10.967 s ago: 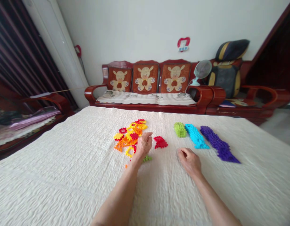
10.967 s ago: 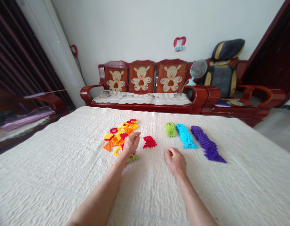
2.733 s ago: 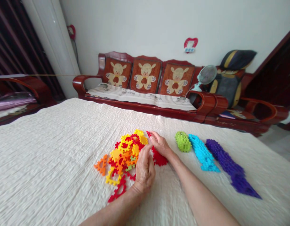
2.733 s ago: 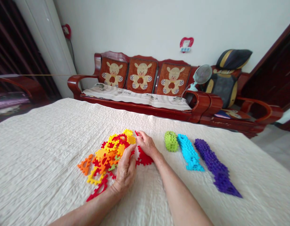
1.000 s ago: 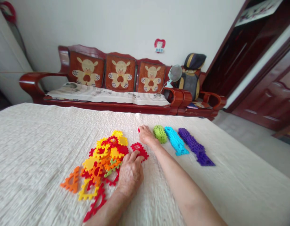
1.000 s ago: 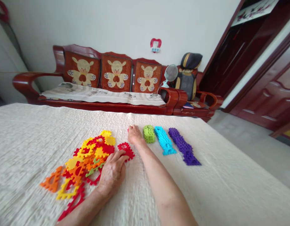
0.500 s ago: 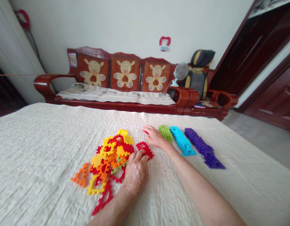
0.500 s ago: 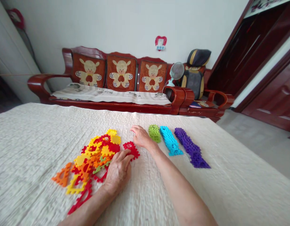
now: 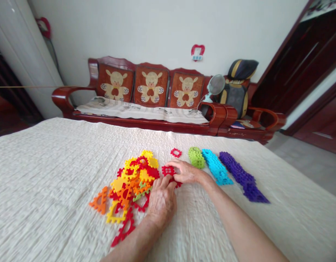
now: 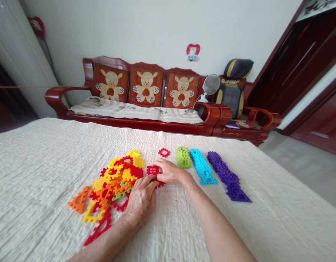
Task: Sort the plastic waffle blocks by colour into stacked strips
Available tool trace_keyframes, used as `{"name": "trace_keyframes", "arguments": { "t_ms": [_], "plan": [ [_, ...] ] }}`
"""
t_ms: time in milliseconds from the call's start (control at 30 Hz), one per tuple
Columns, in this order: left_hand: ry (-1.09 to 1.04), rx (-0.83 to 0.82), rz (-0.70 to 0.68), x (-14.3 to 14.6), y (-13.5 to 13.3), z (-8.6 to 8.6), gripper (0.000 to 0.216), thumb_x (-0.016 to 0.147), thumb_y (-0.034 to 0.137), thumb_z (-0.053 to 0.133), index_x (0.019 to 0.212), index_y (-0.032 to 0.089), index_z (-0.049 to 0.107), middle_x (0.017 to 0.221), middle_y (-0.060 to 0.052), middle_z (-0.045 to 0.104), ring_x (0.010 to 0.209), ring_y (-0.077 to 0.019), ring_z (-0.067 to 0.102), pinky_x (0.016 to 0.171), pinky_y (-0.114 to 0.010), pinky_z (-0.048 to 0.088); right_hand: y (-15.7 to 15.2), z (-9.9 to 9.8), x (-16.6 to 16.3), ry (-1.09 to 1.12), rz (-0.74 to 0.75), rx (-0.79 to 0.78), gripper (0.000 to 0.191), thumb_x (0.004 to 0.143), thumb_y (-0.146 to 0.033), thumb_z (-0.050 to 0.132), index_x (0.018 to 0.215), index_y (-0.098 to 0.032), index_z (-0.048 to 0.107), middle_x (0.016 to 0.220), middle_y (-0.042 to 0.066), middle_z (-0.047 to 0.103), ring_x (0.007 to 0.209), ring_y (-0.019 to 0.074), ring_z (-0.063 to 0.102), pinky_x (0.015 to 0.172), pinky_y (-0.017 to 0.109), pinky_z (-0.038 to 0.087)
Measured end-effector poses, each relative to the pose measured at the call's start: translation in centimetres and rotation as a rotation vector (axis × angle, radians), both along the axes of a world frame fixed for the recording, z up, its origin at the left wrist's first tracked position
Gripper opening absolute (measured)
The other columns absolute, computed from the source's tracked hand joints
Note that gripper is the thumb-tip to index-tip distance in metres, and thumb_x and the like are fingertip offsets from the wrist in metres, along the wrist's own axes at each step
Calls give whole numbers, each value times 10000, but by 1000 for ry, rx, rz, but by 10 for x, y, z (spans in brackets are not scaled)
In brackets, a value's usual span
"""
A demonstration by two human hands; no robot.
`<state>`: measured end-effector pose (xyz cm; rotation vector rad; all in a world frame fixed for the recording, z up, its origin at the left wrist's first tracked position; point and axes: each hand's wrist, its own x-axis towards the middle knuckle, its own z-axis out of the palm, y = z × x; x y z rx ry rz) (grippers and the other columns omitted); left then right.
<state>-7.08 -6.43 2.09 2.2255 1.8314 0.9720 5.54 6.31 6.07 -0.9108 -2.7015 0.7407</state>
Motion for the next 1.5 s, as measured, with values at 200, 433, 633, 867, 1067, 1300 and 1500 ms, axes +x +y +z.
{"name": "trace_keyframes", "arguments": {
  "t_ms": [200,433,633,867,1067,1300,1500],
  "plan": [
    [2,-7,12,0,1,-3,314,819,62,466,992,223,673,1135,-53,619,972,-206,526,878,-370,446,6,-4,2,51,-77,71,445,755,-126,513,1183,-201,609,1210,58,647,1113,197,586,984,334,425],
    [11,-12,9,1,1,-3,305,814,67,464,974,212,679,1136,-58,619,997,-223,523,897,-384,437,32,14,-13,-115,-435,478,366,822,-188,504,1179,-170,583,1217,117,614,1149,254,511,980,399,364],
    [6,-5,0,1,1,-3,315,811,82,471,1009,221,674,1173,-52,606,991,-223,513,888,-387,437,43,16,-19,-406,-492,444,287,855,-267,491,1107,-201,613,1154,131,645,1140,314,466,951,502,294],
    [3,-18,3,1,1,0,327,820,79,455,1010,225,678,1124,-55,616,969,-222,514,872,-382,445,53,8,-22,-447,-481,426,361,818,-320,528,1155,-203,582,1192,143,628,1198,345,417,997,573,208],
    [5,-13,4,1,1,0,326,828,85,449,1008,227,681,1154,-57,611,971,-222,515,869,-387,447,70,8,-28,-500,-450,370,348,771,-332,586,1088,-193,619,1118,150,643,1117,333,499,979,575,259],
    [9,-4,-1,1,1,-2,339,816,89,445,1025,224,675,1170,-58,605,986,-227,501,877,-400,451,75,16,-24,-477,-384,383,361,763,-281,586,1114,-203,610,1186,133,612,1164,328,470,1006,584,254],
    [1,-10,7,1,1,-1,328,807,77,467,1029,209,668,1156,-73,606,993,-229,514,880,-403,455,27,21,3,-210,-96,253,624,702,-118,541,1319,-203,489,1350,84,512,1206,215,490,1007,345,374]
  ]
}}
